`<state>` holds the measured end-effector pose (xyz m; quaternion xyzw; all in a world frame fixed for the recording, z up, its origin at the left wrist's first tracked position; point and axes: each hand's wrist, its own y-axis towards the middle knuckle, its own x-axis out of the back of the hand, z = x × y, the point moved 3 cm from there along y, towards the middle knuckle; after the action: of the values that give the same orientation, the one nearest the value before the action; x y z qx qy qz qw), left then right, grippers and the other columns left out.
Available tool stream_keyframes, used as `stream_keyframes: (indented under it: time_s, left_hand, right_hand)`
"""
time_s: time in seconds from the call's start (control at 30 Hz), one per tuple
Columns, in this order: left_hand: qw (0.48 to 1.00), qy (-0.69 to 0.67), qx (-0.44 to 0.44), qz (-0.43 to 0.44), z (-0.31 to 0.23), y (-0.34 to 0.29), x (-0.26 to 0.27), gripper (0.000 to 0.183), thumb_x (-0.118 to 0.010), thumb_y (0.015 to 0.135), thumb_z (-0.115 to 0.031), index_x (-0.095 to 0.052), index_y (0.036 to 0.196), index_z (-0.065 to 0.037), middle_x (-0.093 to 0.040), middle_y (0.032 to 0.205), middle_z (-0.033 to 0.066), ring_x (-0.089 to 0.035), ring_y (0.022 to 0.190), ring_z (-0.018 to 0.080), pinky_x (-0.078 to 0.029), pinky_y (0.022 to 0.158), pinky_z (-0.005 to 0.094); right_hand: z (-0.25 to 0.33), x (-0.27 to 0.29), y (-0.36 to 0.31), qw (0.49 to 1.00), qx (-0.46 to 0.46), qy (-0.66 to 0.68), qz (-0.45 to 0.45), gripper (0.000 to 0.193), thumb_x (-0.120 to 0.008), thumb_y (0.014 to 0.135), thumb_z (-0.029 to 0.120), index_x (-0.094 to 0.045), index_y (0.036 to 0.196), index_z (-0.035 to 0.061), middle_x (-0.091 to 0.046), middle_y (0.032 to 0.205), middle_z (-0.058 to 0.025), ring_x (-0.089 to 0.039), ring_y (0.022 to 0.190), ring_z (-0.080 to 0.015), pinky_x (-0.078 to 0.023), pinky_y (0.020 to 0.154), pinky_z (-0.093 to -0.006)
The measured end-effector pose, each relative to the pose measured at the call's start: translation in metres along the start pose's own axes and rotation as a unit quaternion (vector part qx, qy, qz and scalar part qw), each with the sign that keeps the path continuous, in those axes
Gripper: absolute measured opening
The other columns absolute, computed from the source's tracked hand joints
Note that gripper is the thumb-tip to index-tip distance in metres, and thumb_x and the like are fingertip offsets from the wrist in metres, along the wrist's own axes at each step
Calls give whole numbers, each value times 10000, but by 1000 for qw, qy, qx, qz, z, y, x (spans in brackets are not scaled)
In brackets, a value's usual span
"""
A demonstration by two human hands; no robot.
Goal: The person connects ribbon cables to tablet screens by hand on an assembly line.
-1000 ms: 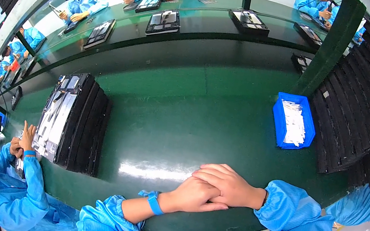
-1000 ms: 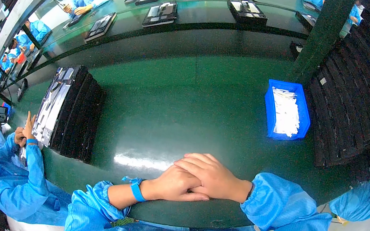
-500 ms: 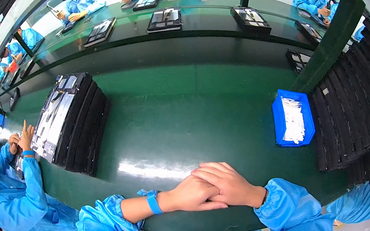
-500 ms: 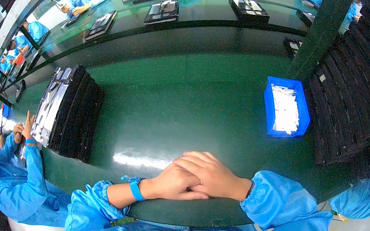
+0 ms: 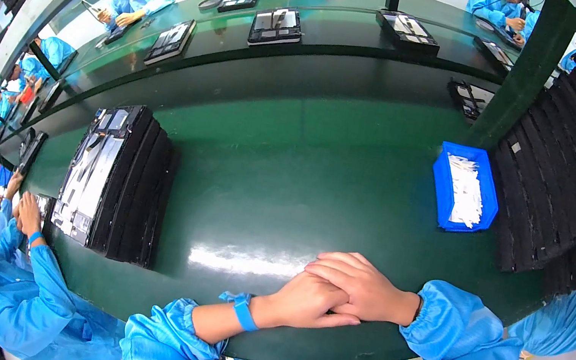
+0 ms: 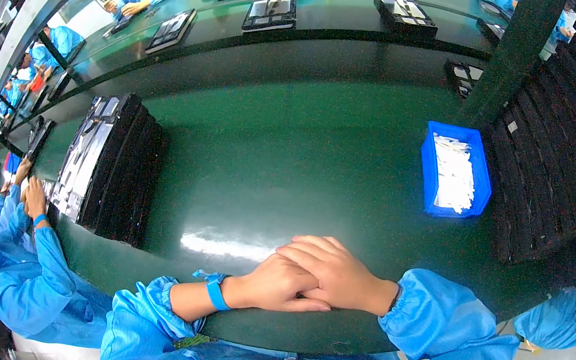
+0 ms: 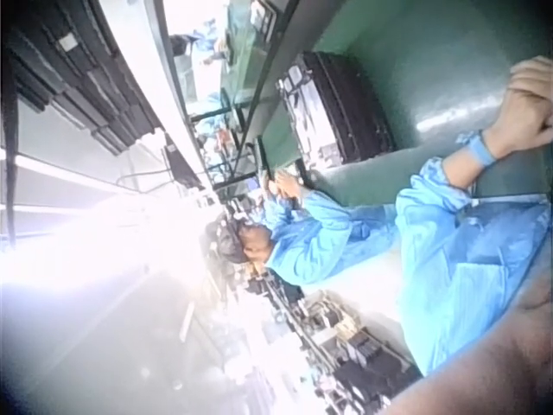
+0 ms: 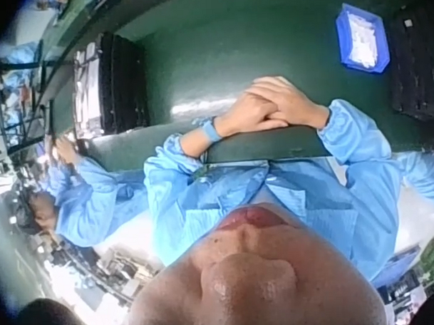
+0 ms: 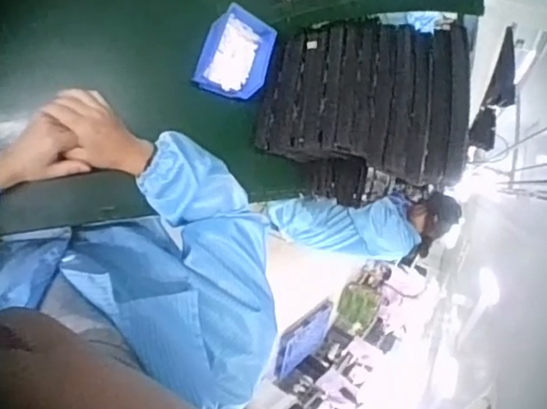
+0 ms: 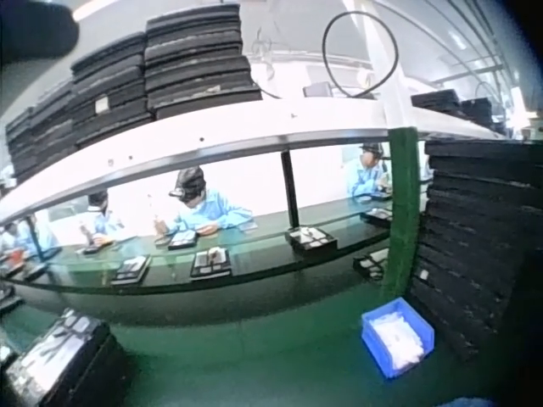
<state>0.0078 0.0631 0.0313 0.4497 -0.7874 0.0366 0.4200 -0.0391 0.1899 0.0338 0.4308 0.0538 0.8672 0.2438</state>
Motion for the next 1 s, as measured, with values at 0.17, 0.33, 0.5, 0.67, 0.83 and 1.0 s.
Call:
stream_keyframes:
  time_s: [0.17, 0.33, 0.5, 0.67, 0.83, 1.0]
  left_hand:
    - [1000, -3, -8, -2, 1, 0, -2, 444, -707, 813, -425, -598, 619, -42, -585, 592, 132, -586, 586, 319, -455, 556, 422]
    - [1000, -9, -14, -15, 1, 1, -1, 444, -706, 812, -432, -602, 626, -43, -586, 591, 130, -587, 587, 321, -456, 559, 424]
    - [1000, -2, -6, -6, -1, 1, -1, 445, -702, 813, -442, -609, 633, -46, -588, 597, 127, -592, 598, 320, -464, 572, 427]
    - [1000, 1, -7, -3, -1, 1, -1, 436, -710, 808, -431, -604, 629, -48, -588, 598, 123, -593, 599, 315, -464, 570, 423]
    - [1000, -1, -7, -2, -1, 1, -1, 426, -720, 801, -418, -599, 625, -50, -588, 599, 121, -592, 597, 311, -463, 566, 420]
    - [1000, -3, -6, -5, -1, 2, -2, 428, -718, 802, -421, -600, 631, -47, -588, 601, 124, -591, 598, 313, -464, 565, 423]
  right_hand:
    - [1, 1, -1, 1000, -4, 7, -4, 617, -700, 722, 237, -544, 1287, 46, -571, 1289, -110, -507, 1232, -319, -388, 1012, -448]
    - [-1, 1, -1, 1000, 6, 11, -9, 629, -708, 706, 223, -543, 1285, 40, -574, 1279, -123, -509, 1227, -323, -388, 1009, -449]
    - [1, 2, -1, 1000, 4, 11, -10, 635, -711, 695, 219, -545, 1281, 39, -577, 1276, -123, -513, 1221, -325, -391, 1005, -448]
    - [0, 1, -1, 1000, 4, 5, -11, 638, -713, 688, 221, -547, 1278, 40, -578, 1279, -117, -516, 1219, -323, -394, 1001, -444]
    - [1, 2, -1, 1000, 8, 10, -14, 635, -711, 694, 237, -549, 1276, 43, -578, 1282, -107, -517, 1219, -318, -397, 1000, -442]
    - [0, 2, -2, 1000, 7, 11, -14, 636, -710, 697, 243, -547, 1278, 42, -576, 1283, -107, -516, 1219, -317, -395, 1006, -446]
